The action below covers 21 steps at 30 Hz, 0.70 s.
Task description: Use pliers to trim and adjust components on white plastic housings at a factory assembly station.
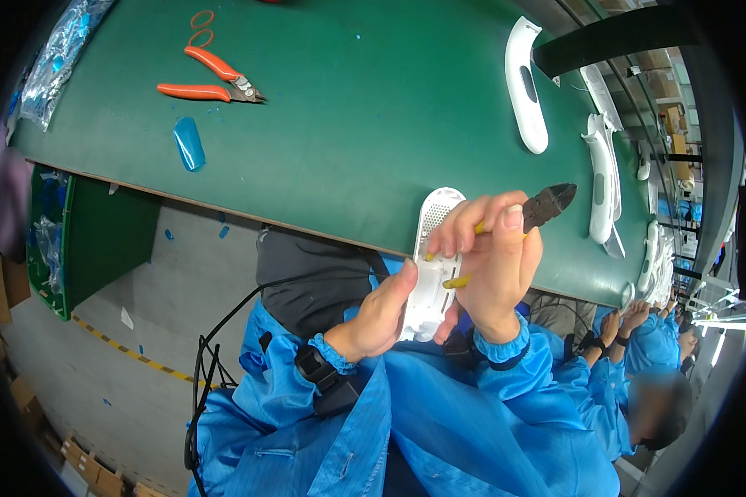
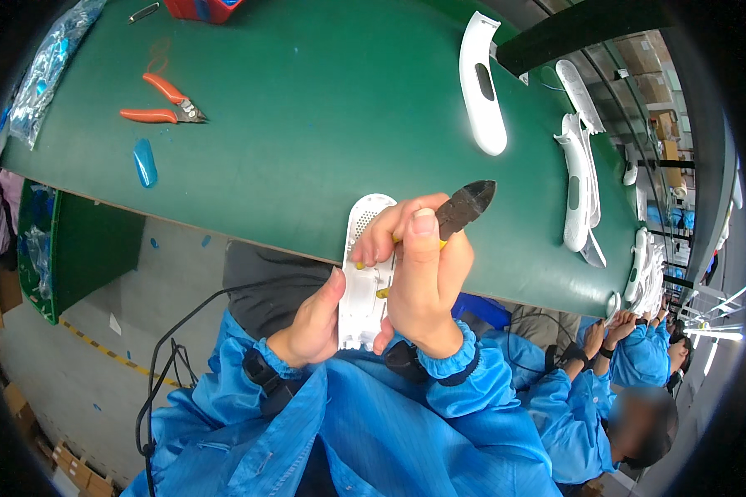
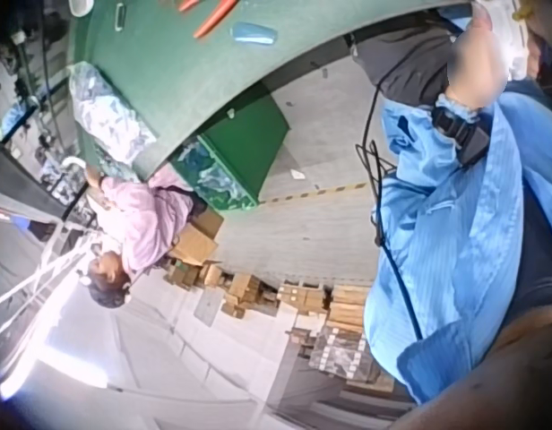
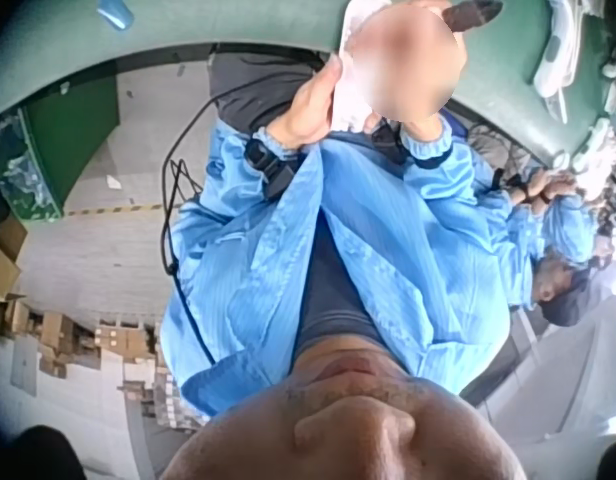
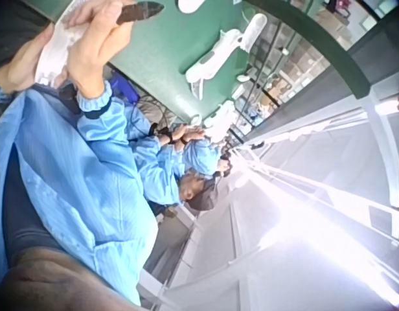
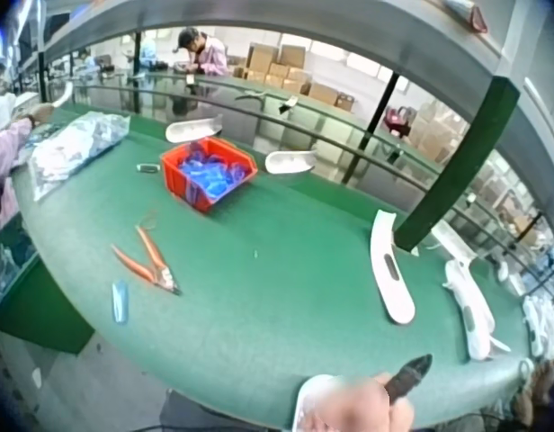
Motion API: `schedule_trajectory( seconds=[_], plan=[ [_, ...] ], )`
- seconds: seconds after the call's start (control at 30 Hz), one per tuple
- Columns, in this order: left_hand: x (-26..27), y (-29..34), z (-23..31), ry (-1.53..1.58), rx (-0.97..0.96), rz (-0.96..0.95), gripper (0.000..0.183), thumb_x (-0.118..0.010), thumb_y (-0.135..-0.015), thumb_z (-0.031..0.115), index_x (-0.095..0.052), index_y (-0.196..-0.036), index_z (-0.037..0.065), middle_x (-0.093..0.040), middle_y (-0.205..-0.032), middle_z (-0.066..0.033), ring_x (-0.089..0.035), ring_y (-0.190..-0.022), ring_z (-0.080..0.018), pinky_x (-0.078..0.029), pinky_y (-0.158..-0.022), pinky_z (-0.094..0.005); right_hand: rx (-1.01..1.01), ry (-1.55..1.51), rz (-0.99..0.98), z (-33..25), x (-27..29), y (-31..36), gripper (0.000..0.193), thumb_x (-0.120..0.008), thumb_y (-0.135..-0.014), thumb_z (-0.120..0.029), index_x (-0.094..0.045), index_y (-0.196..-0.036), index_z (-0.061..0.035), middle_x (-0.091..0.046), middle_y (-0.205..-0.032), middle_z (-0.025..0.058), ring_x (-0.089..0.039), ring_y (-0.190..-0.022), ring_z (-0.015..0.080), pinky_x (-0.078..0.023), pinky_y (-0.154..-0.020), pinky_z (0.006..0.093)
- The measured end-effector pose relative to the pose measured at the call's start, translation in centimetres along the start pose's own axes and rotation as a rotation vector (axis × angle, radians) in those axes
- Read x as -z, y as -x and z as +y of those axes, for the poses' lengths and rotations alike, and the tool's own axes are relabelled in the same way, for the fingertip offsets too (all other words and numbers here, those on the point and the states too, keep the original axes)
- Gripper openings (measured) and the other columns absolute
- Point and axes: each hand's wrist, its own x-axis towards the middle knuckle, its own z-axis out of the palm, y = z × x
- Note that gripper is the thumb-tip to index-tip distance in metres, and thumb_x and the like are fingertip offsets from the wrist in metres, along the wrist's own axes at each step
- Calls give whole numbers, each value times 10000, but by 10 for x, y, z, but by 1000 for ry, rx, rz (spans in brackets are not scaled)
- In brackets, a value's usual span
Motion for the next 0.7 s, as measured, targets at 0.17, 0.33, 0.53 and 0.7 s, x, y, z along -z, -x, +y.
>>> schedule_trajectory(
  seconds=[0.17,0.33,0.53,0.7],
  plan=[
    [-4,1,2,-8,1,57,663,-176,-1027,576,-415,-1345,45,-637,-991,-120,-655,-799,-209,-530,-715,-316,-5,84,-12,1,-2,0,266,-422,-1040,-247,-438,-928,-7,-518,-678,105,-519,-607,169,-494,-584,336],
    [-4,1,1,17,-4,45,640,-176,-1033,562,-428,-1326,52,-637,-987,-132,-661,-812,-239,-542,-705,-342,56,200,-73,4,-5,7,275,-377,-1055,-265,-392,-908,-33,-465,-684,95,-497,-618,192,-490,-581,357],
    [-4,2,2,6,1,46,621,-188,-1034,555,-435,-1317,59,-638,-982,-137,-660,-804,-244,-547,-704,-350,133,294,-119,2,-6,8,267,-380,-1052,-266,-389,-925,-31,-468,-686,95,-489,-630,183,-484,-587,363],
    [-12,-1,7,5,-9,131,627,-205,-1032,566,-471,-1259,45,-634,-950,-120,-650,-766,-215,-539,-679,-327,154,155,-62,-7,-3,5,269,-379,-1049,-270,-384,-921,-33,-447,-671,90,-468,-616,189,-488,-590,382]
  ],
)
